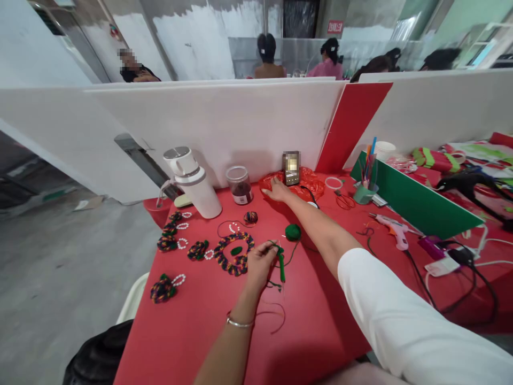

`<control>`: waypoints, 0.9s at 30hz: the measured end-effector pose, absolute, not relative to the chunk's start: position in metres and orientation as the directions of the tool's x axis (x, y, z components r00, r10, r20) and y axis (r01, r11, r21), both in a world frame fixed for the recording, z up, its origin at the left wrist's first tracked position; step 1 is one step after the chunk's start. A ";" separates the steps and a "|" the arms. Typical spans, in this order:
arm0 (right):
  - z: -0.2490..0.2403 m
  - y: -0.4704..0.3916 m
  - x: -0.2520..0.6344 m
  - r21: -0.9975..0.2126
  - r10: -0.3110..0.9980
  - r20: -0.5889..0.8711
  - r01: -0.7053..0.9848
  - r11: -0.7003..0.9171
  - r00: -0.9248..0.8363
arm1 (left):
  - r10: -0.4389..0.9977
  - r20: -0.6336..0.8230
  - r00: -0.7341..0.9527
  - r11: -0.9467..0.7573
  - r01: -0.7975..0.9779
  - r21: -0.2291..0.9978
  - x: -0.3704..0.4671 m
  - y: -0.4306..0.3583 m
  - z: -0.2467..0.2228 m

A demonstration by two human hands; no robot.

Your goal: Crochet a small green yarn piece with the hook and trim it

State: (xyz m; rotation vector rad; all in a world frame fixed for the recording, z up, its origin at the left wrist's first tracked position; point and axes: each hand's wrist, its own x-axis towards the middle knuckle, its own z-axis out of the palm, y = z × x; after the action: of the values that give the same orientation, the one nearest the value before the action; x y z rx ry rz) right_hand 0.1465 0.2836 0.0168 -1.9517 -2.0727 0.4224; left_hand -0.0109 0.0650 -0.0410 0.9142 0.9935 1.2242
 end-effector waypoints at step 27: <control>-0.033 0.013 0.152 -0.286 0.726 0.531 0.714 0.639 -0.437 | 0.986 -0.144 0.089 0.169 -0.458 0.873 -0.012 0.061 -0.039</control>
State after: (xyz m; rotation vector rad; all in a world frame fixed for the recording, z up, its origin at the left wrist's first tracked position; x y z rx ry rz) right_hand 0.1521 0.0134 -0.0327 -1.1182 -2.2302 0.0245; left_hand -0.0118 0.0610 -0.0394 0.7625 0.8876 1.2455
